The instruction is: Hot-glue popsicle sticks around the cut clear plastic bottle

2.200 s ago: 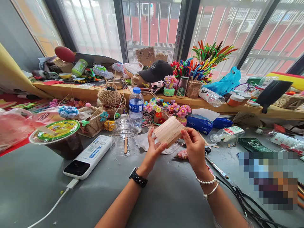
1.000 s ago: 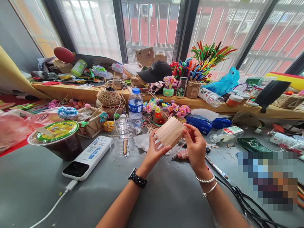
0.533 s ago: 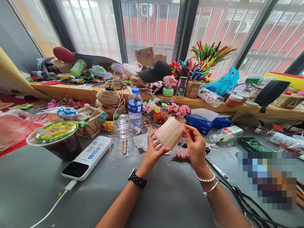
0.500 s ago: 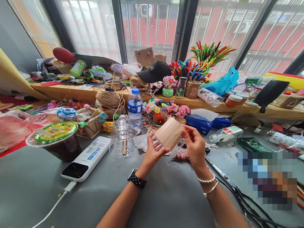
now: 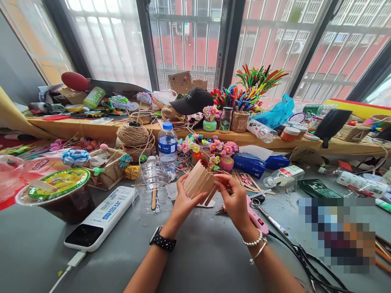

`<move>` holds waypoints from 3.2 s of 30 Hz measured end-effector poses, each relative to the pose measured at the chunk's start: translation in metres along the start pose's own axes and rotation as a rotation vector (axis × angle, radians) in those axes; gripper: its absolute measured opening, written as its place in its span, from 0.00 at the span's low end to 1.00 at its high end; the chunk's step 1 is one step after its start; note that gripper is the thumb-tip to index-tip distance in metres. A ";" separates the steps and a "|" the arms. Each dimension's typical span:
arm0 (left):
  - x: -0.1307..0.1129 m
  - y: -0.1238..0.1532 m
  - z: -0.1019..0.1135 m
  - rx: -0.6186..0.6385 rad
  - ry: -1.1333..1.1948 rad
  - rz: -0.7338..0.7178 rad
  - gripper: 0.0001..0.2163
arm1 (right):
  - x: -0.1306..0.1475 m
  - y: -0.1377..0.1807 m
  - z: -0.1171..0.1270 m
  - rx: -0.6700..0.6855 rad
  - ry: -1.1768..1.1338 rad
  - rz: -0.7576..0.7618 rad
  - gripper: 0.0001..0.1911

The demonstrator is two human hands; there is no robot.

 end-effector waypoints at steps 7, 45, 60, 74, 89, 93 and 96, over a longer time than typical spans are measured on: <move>0.010 -0.008 0.000 -0.004 -0.208 -0.209 0.34 | -0.010 0.001 -0.007 0.127 -0.013 -0.025 0.08; -0.051 0.044 0.000 -0.356 -0.484 -0.894 0.04 | -0.012 -0.013 0.023 0.043 -0.134 -0.212 0.14; -0.042 0.045 -0.027 0.111 -0.419 -0.911 0.08 | -0.050 0.043 0.077 0.023 0.850 -0.143 0.17; -0.034 0.044 -0.044 0.545 -0.489 -0.594 0.09 | -0.063 0.054 0.061 0.250 1.100 -0.302 0.14; -0.008 0.039 -0.055 0.732 -0.699 -0.572 0.05 | -0.062 0.050 0.083 -0.055 0.881 -0.356 0.17; -0.002 0.039 -0.056 0.735 -0.816 -0.529 0.06 | -0.065 0.050 0.090 -0.134 0.792 -0.399 0.20; 0.002 0.037 -0.055 0.714 -0.920 -0.503 0.07 | -0.066 0.050 0.093 -0.152 0.754 -0.441 0.22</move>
Point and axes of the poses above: each hand's wrist, its own y-axis away from the middle knuckle, its own z-axis out of the back of the hand, x = y × z, the point moved 5 cm from there along -y, towards the middle knuckle, and after that the axes turned 1 degree about x, right-handed, at the moved point
